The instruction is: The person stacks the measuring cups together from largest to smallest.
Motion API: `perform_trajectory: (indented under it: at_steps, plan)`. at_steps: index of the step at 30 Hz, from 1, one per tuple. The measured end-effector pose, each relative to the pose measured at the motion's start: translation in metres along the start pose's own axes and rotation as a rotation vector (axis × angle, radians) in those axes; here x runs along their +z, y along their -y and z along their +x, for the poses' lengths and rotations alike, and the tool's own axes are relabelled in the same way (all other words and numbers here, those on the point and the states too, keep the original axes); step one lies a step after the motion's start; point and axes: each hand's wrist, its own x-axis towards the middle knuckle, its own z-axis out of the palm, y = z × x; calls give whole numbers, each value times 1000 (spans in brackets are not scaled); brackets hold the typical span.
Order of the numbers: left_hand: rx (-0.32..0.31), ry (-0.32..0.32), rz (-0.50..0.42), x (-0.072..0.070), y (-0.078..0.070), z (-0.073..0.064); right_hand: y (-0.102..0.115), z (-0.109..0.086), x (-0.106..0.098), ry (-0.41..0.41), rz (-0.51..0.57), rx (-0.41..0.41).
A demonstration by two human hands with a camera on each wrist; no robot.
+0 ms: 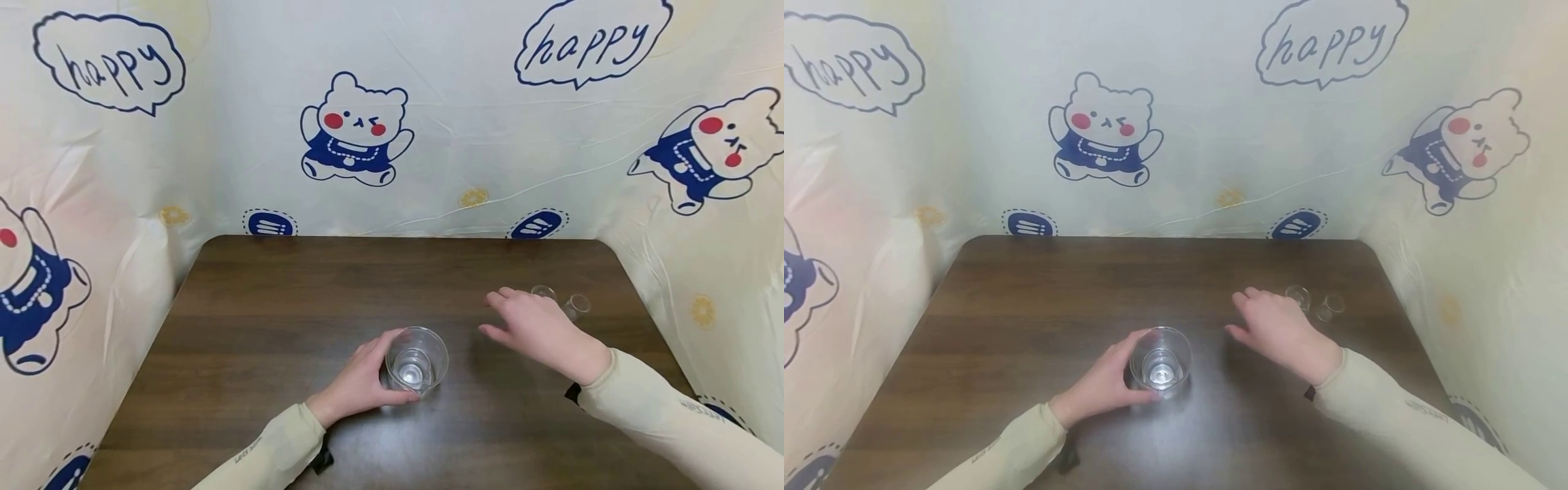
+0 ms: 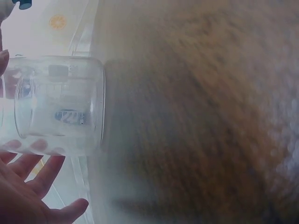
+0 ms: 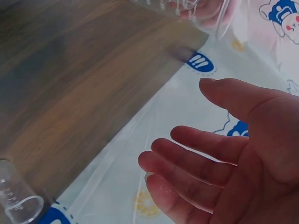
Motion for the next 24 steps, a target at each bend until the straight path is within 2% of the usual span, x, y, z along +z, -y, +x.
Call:
perform_trajectory:
  at_steps: [5, 9, 18, 24]
  plan:
    - [0, 2, -2, 0, -1, 1, -9, -5, 1, -16, -11, 36]
    - [-5, 10, -5, 0, -1, 2, -16, -8, 1, 3, -7, 77]
    - [-26, 25, -38, -1, -2, 0, -37, -16, 5, 6, 56, 174]
    - [-5, 5, -29, 0, -2, -2, -58, -22, 9, -12, 58, 221]
